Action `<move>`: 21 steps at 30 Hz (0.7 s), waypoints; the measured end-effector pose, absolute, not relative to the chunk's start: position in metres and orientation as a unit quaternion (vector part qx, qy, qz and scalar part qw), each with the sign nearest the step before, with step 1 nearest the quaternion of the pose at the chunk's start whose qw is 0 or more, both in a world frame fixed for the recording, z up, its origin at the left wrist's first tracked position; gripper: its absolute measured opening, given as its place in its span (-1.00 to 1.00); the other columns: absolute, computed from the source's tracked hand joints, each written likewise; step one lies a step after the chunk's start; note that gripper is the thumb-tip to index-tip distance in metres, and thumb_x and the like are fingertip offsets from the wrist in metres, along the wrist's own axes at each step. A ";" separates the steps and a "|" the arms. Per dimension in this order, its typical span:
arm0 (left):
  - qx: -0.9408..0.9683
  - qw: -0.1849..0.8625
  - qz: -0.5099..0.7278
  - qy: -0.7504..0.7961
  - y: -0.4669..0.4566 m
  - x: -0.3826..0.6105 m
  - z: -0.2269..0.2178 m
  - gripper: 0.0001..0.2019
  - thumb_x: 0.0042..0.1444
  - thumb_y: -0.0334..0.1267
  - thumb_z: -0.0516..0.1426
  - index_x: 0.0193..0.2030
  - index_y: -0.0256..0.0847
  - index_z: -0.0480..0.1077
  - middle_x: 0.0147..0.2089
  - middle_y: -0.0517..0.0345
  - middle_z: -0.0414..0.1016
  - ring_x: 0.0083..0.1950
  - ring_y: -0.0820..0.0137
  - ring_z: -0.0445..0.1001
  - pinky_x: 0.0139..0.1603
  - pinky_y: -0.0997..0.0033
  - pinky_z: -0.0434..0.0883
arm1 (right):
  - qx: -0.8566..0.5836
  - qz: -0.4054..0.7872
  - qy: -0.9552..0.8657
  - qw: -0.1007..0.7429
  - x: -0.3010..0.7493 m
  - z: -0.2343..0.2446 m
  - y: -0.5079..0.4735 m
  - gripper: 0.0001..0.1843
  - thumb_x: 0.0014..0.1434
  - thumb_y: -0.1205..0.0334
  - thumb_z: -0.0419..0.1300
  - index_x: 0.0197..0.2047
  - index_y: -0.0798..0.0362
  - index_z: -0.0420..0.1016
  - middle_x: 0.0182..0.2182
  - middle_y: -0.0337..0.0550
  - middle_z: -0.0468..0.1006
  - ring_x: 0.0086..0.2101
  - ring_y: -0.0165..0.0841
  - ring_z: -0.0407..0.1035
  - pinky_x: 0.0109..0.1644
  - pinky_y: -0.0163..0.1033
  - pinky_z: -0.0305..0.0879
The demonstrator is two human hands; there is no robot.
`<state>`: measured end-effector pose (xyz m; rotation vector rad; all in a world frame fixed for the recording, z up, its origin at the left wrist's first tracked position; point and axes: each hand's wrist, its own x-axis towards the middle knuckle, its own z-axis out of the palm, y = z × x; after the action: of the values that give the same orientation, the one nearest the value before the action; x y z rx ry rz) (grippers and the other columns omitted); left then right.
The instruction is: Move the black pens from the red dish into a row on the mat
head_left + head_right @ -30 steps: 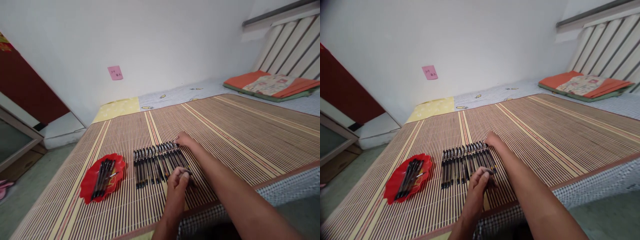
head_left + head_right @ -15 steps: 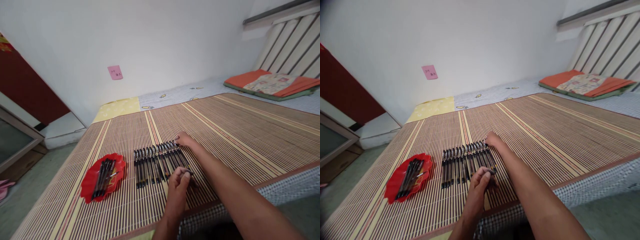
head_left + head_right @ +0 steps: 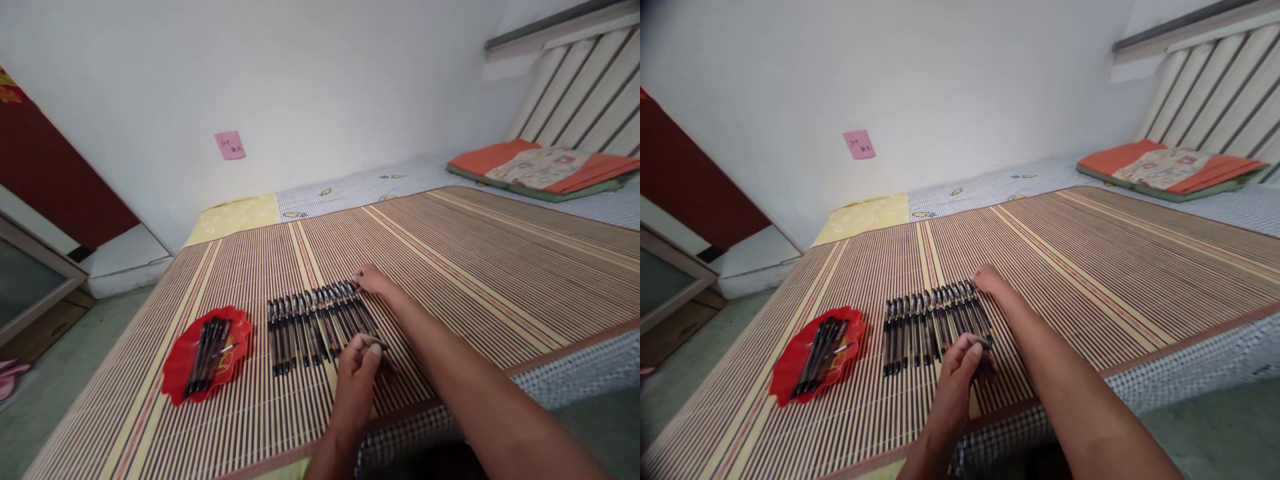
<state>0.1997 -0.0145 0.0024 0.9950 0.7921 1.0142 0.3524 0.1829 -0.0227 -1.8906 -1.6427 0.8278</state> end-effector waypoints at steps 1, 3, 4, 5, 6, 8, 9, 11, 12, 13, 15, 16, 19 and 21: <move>0.442 0.689 0.452 0.353 -0.014 0.200 0.001 -0.70 0.15 -0.02 0.16 -0.29 -0.27 0.35 -0.50 0.23 0.35 -0.49 0.48 0.35 -0.44 0.52 0.28 | -0.690 0.318 -0.589 0.278 0.353 -0.023 0.181 -0.79 0.18 0.38 0.17 -0.49 0.14 0.48 -0.51 -0.11 0.59 -0.54 -0.42 0.47 -0.41 -0.38 0.33; 0.442 0.692 0.450 0.350 -0.015 0.201 -0.002 -0.70 0.14 -0.02 0.17 -0.30 -0.25 0.33 -0.52 0.26 0.34 -0.50 0.49 0.35 -0.44 0.52 0.28 | -0.678 0.342 -0.553 0.342 0.356 -0.023 0.175 -0.79 0.18 0.42 0.14 -0.47 0.13 0.48 -0.51 -0.12 0.59 -0.53 -0.41 0.49 -0.40 -0.38 0.37; 0.447 0.693 0.446 0.347 -0.015 0.201 -0.003 -0.70 0.14 -0.02 0.17 -0.32 -0.25 0.32 -0.53 0.27 0.33 -0.50 0.50 0.34 -0.45 0.53 0.27 | -0.672 0.348 -0.537 0.373 0.357 -0.022 0.170 -0.81 0.18 0.43 0.13 -0.45 0.13 0.49 -0.50 -0.13 0.59 -0.51 -0.41 0.50 -0.38 -0.37 0.39; 0.455 0.694 0.439 0.344 -0.015 0.202 -0.004 -0.69 0.14 -0.01 0.17 -0.35 -0.24 0.31 -0.54 0.28 0.32 -0.52 0.50 0.32 -0.46 0.53 0.26 | -0.666 0.350 -0.521 0.403 0.360 -0.021 0.165 -0.84 0.17 0.44 0.13 -0.41 0.12 0.50 -0.47 -0.13 0.60 -0.49 -0.41 0.51 -0.35 -0.36 0.41; 0.464 0.694 0.431 0.342 -0.016 0.202 -0.005 -0.68 0.15 -0.01 0.17 -0.38 -0.23 0.29 -0.55 0.28 0.31 -0.53 0.52 0.30 -0.47 0.53 0.24 | -0.660 0.348 -0.507 0.431 0.362 -0.019 0.159 -0.86 0.16 0.44 0.14 -0.36 0.12 0.51 -0.44 -0.12 0.61 -0.46 -0.41 0.52 -0.31 -0.34 0.43; 0.484 0.693 0.413 0.337 -0.016 0.202 -0.005 -0.65 0.16 0.02 0.16 -0.42 -0.22 0.27 -0.57 0.29 0.29 -0.56 0.54 0.26 -0.50 0.54 0.21 | -0.649 0.338 -0.482 0.482 0.366 -0.013 0.142 -0.86 0.16 0.40 0.14 -0.25 0.10 0.52 -0.36 -0.12 0.62 -0.40 -0.41 0.53 -0.23 -0.30 0.45; 0.491 0.693 0.407 0.337 -0.016 0.201 -0.006 -0.64 0.17 0.04 0.15 -0.44 -0.22 0.27 -0.57 0.30 0.28 -0.57 0.54 0.25 -0.51 0.54 0.20 | -0.634 0.340 -0.464 0.516 0.366 -0.009 0.131 -0.85 0.16 0.36 0.15 -0.20 0.09 0.51 -0.33 -0.12 0.62 -0.37 -0.40 0.54 -0.19 -0.29 0.45; 0.500 0.687 0.403 0.341 -0.016 0.201 -0.006 -0.60 0.18 0.08 0.12 -0.47 -0.21 0.25 -0.58 0.31 0.25 -0.58 0.54 0.22 -0.52 0.53 0.18 | -0.575 0.370 -0.407 0.606 0.364 0.001 0.106 -0.84 0.15 0.24 0.22 -0.19 0.06 0.51 -0.32 -0.13 0.62 -0.36 -0.39 0.53 -0.18 -0.27 0.45; 0.503 0.681 0.405 0.346 -0.016 0.201 -0.006 -0.58 0.19 0.09 0.11 -0.49 -0.20 0.23 -0.59 0.32 0.23 -0.58 0.54 0.20 -0.52 0.53 0.17 | -0.531 0.396 -0.369 0.652 0.361 0.007 0.092 -0.82 0.11 0.17 0.27 -0.22 0.06 0.51 -0.34 -0.15 0.61 -0.37 -0.39 0.52 -0.19 -0.27 0.45; 0.506 0.672 0.410 0.352 -0.016 0.201 -0.006 -0.56 0.20 0.11 0.09 -0.50 -0.19 0.21 -0.59 0.32 0.21 -0.57 0.54 0.18 -0.52 0.53 0.16 | -0.492 0.420 -0.336 0.685 0.356 0.012 0.078 -0.78 0.07 0.11 0.31 -0.25 0.05 0.51 -0.37 -0.16 0.60 -0.38 -0.39 0.51 -0.21 -0.27 0.45; 0.515 0.650 0.422 0.367 -0.015 0.201 -0.007 -0.53 0.23 0.13 0.04 -0.54 -0.19 0.19 -0.60 0.31 0.18 -0.56 0.53 0.15 -0.50 0.51 0.14 | -0.439 0.460 -0.297 0.713 0.342 0.019 0.052 -0.70 0.06 0.00 0.34 -0.27 0.06 0.53 -0.38 -0.16 0.59 -0.37 -0.38 0.49 -0.19 -0.26 0.44; 0.518 0.640 0.428 0.372 -0.015 0.201 -0.008 -0.51 0.25 0.13 0.02 -0.55 -0.19 0.19 -0.61 0.31 0.16 -0.55 0.53 0.14 -0.49 0.50 0.13 | -0.425 0.475 -0.284 0.717 0.333 0.021 0.039 -0.66 0.06 -0.04 0.33 -0.26 0.07 0.54 -0.38 -0.14 0.59 -0.35 -0.36 0.49 -0.18 -0.24 0.45; 0.520 0.625 0.445 0.375 -0.016 0.202 -0.008 -0.49 0.24 0.14 0.01 -0.57 -0.20 0.19 -0.58 0.29 0.13 -0.51 0.51 0.09 -0.48 0.49 0.10 | -0.440 0.504 -0.274 0.691 0.303 0.015 0.008 -0.56 0.12 -0.17 0.23 -0.27 0.07 0.55 -0.38 -0.08 0.59 -0.34 -0.28 0.50 -0.17 -0.16 0.45; 0.521 0.606 0.470 0.376 -0.018 0.203 -0.009 -0.50 0.23 0.13 0.03 -0.56 -0.21 0.20 -0.55 0.27 0.14 -0.48 0.50 0.07 -0.47 0.48 0.10 | -0.489 0.499 -0.311 0.644 0.285 0.007 -0.009 -0.50 0.19 -0.22 0.13 -0.26 0.07 0.57 -0.37 -0.05 0.60 -0.30 -0.23 0.50 -0.14 -0.12 0.45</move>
<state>0.2030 -0.0183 -0.0086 1.2046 0.8701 1.0863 0.2847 -0.0088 0.0073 -1.1124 -0.7079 1.1367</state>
